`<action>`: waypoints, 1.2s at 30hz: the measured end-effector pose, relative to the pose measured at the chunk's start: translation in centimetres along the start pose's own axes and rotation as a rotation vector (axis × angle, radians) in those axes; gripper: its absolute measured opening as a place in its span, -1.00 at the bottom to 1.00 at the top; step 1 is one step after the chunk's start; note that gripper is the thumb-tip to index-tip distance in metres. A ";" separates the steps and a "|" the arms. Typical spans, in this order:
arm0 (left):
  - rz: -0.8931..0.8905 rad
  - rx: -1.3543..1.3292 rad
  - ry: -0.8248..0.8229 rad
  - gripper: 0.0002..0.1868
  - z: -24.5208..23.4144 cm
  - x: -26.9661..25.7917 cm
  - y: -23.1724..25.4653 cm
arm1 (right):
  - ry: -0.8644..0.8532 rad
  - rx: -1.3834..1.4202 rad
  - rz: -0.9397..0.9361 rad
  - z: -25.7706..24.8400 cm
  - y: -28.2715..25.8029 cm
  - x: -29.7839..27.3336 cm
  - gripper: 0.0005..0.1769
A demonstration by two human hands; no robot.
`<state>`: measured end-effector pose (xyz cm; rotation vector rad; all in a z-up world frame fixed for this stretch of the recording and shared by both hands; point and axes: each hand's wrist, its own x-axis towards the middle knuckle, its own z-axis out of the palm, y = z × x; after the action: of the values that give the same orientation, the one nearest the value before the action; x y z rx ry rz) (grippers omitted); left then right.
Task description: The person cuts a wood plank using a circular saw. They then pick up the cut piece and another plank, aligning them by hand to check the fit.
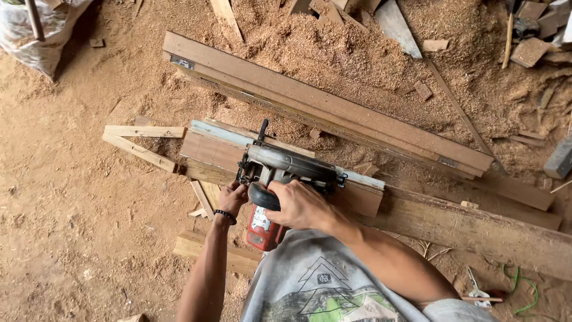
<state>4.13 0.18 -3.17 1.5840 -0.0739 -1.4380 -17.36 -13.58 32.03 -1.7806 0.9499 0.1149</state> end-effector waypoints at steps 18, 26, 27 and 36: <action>-0.018 -0.042 -0.050 -0.79 -4.2 2.3 3.8 | 0.049 0.006 0.075 2.1 -4.5 4.9 -0.65; 0.006 0.029 -0.057 -0.79 -6.1 1.6 9.1 | 0.027 -0.001 0.064 2.8 -7.1 7.9 -0.65; 0.002 0.055 -0.067 -0.80 -6.8 2.1 8.7 | 0.022 0.001 0.058 2.8 -7.5 8.2 -0.64; -0.003 -0.019 -0.072 -0.83 -8.7 2.8 11.0 | 0.054 0.062 0.008 3.7 -8.8 10.2 -0.71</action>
<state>17.62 -2.30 0.66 1.5168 -0.0999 -1.4941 -3.52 -15.00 32.04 -1.7311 0.9888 0.0419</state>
